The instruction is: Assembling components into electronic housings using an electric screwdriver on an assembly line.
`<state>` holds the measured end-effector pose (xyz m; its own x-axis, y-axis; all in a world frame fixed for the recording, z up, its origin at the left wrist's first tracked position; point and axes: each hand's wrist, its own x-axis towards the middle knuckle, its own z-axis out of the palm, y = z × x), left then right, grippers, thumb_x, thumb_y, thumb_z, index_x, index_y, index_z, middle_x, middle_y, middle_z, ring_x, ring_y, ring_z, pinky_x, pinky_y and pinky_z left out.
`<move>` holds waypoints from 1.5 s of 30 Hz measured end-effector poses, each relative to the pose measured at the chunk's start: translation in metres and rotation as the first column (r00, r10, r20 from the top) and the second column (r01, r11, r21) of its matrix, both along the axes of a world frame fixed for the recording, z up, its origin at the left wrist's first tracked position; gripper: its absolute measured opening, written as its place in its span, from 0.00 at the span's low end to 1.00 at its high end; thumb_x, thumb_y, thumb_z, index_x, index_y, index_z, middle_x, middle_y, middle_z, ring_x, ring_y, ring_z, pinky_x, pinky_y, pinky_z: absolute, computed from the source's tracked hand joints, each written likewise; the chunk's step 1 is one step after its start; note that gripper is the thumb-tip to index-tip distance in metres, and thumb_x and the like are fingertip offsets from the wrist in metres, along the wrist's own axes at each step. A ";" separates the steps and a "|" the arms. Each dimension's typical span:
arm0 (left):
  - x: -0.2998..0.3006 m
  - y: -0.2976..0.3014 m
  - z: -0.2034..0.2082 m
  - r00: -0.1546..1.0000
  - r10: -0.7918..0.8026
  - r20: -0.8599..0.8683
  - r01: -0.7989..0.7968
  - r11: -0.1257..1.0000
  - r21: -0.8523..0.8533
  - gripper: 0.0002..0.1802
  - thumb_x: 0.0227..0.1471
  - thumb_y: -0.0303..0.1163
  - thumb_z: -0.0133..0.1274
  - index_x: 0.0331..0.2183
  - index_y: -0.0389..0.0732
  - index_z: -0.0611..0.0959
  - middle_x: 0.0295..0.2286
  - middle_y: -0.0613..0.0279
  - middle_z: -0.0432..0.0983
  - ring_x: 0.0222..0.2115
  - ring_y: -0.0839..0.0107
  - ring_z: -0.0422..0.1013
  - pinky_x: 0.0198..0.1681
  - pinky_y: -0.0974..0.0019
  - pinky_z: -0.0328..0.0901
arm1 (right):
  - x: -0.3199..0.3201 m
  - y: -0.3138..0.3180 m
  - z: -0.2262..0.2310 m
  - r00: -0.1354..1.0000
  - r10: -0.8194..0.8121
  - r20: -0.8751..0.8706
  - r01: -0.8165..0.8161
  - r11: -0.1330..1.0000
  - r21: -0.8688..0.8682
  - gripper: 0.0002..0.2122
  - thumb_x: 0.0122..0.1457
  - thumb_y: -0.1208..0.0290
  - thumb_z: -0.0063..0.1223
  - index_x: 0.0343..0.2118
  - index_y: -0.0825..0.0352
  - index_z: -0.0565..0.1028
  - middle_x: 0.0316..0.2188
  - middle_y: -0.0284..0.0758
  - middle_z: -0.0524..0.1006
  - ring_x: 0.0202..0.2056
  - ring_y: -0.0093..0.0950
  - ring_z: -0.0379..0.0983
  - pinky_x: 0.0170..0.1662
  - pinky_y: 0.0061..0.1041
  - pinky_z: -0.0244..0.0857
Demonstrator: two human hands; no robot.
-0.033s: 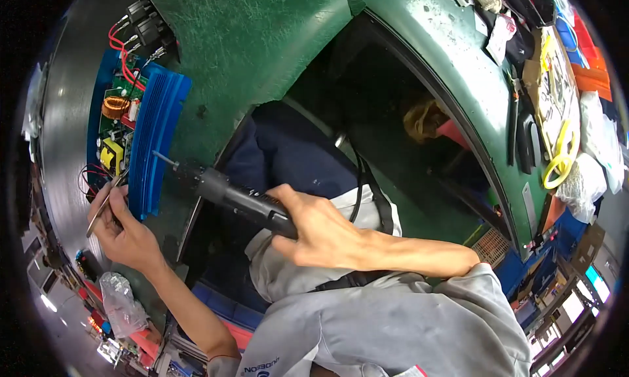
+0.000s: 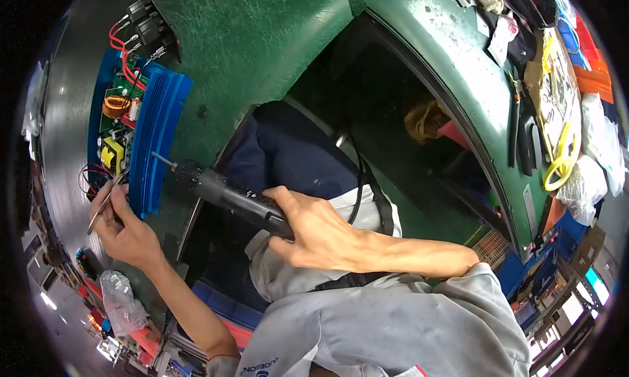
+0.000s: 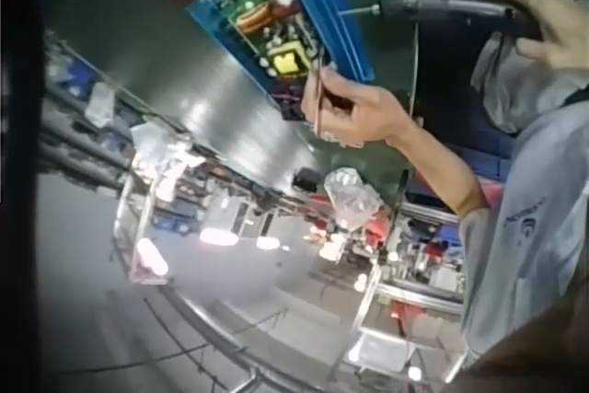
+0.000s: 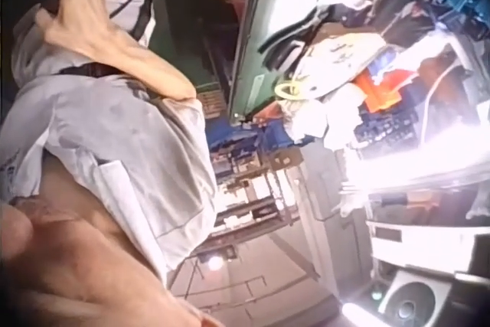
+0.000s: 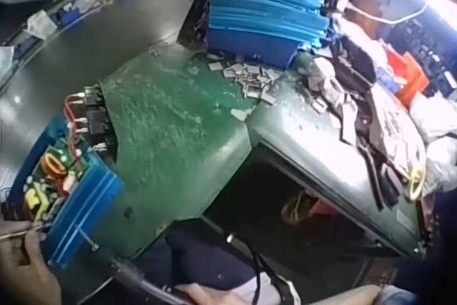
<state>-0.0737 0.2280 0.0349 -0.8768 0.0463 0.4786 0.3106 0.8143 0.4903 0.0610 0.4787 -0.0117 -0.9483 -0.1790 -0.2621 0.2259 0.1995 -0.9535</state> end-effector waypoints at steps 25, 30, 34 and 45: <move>-0.002 -0.002 -0.006 0.999 0.006 -0.053 -0.005 1.000 0.016 0.06 0.60 0.20 0.54 0.39 0.27 0.78 0.37 0.51 0.79 0.34 0.65 0.76 0.38 0.67 0.71 | -0.031 0.014 -0.001 0.813 0.324 0.484 -0.010 0.839 -0.544 0.36 0.71 0.41 0.17 0.47 0.69 0.76 0.24 0.30 0.76 0.28 0.21 0.67 0.40 0.23 0.62; 0.002 0.000 -0.001 0.999 -0.052 -0.004 0.052 0.997 0.054 0.04 0.56 0.19 0.58 0.35 0.30 0.81 0.32 0.53 0.80 0.29 0.64 0.75 0.29 0.67 0.69 | -0.028 0.013 -0.001 0.709 0.415 0.570 0.152 0.700 -0.698 0.35 0.72 0.42 0.19 0.48 0.69 0.78 0.23 0.28 0.75 0.28 0.18 0.68 0.34 0.20 0.62; 0.011 0.004 -0.004 0.989 -0.148 -0.025 0.150 0.975 0.165 0.05 0.55 0.16 0.55 0.36 0.31 0.79 0.32 0.51 0.78 0.29 0.65 0.74 0.29 0.69 0.70 | -0.010 0.019 0.010 0.872 0.238 0.428 -0.117 0.950 -0.288 0.30 0.73 0.48 0.22 0.49 0.71 0.72 0.28 0.32 0.78 0.32 0.22 0.72 0.41 0.23 0.65; 0.013 -0.009 0.002 0.987 -0.156 0.033 0.146 0.967 0.208 0.18 0.46 0.18 0.65 0.40 0.41 0.79 0.33 0.61 0.83 0.27 0.65 0.76 0.29 0.66 0.68 | -0.032 0.032 0.035 0.622 0.352 0.699 0.080 0.860 -0.504 0.36 0.70 0.39 0.25 0.53 0.74 0.70 0.29 0.37 0.76 0.30 0.28 0.71 0.37 0.27 0.66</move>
